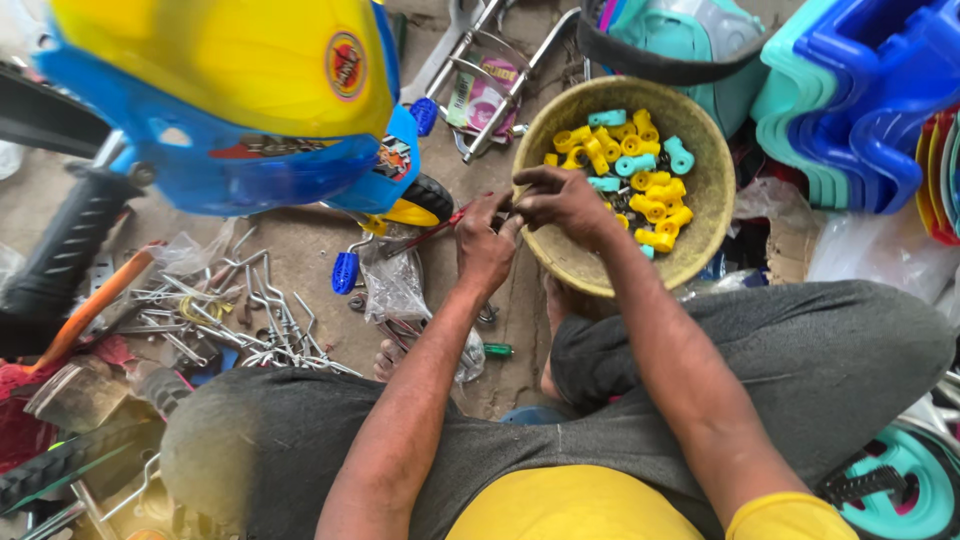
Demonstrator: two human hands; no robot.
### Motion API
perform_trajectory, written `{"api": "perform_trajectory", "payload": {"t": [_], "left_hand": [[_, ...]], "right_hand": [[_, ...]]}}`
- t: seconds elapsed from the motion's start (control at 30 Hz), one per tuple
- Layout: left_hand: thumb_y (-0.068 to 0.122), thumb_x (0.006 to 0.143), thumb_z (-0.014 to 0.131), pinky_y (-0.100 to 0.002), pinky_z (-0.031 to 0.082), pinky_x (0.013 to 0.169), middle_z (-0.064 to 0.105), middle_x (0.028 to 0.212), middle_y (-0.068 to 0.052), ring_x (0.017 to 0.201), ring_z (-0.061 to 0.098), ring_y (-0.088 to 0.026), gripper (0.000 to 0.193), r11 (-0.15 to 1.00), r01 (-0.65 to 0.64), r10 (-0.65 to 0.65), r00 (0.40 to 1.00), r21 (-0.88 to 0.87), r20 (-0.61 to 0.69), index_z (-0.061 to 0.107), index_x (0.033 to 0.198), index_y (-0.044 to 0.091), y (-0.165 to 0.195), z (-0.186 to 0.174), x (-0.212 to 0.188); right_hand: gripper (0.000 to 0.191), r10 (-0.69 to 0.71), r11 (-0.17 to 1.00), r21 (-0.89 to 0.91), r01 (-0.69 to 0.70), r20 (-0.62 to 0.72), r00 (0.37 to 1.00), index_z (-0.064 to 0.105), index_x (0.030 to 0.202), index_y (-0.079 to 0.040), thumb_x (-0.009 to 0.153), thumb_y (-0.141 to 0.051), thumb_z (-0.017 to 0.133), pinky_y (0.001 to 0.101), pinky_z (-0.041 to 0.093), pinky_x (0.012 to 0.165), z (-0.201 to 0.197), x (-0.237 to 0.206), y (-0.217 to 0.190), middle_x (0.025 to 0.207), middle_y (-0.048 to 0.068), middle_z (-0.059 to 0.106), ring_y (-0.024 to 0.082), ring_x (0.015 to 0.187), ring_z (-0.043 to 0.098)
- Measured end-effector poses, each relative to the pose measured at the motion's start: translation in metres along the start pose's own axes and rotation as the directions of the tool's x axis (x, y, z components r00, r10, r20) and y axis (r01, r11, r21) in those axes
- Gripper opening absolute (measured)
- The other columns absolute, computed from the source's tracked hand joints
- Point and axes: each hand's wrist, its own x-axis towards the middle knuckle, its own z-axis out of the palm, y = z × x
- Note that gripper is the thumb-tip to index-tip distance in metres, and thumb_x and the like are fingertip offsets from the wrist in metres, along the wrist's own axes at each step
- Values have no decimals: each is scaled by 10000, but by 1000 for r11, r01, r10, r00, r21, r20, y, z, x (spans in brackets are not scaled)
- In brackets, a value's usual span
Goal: The person assembles a blue and yellow children's tricycle by attaching plastic parts to the frame. They use a red screwdriver to tighten screws and secure the components, working on the front section of the tricycle.
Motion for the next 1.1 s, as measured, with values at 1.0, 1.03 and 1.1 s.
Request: {"api": "perform_trajectory", "payload": {"t": [1.0, 1.03, 1.1], "left_hand": [[174, 1022, 635, -279, 525, 619, 681, 831, -58, 678, 649, -108, 189, 931, 143, -297, 831, -336, -469, 715, 1052, 4, -21, -90, -30], [180, 1035, 633, -281, 513, 617, 667, 805, -58, 674, 633, -105, 196, 931, 105, -292, 788, -349, -543, 707, 1055, 0, -22, -101, -30], [188, 995, 651, -287, 496, 570, 673, 793, -47, 635, 603, -97, 206, 871, 144, -436, 667, -470, -604, 704, 1064, 2, -26, -129, -22]], "right_hand": [[343, -417, 395, -862, 319, 141, 898, 693, 1166, -29, 836, -69, 609, 495, 520, 939, 91, 65, 89, 1124, 221, 686, 440, 1073, 645], [347, -423, 323, -870, 373, 220, 879, 684, 1162, -21, 829, -50, 592, 511, 496, 968, 98, 70, 95, 1153, 220, 667, 454, 1119, 611], [420, -470, 131, -891, 435, 330, 818, 663, 1222, -16, 812, -46, 577, 531, 459, 1025, 103, 75, 101, 1213, 199, 633, 426, 1174, 564]]}}
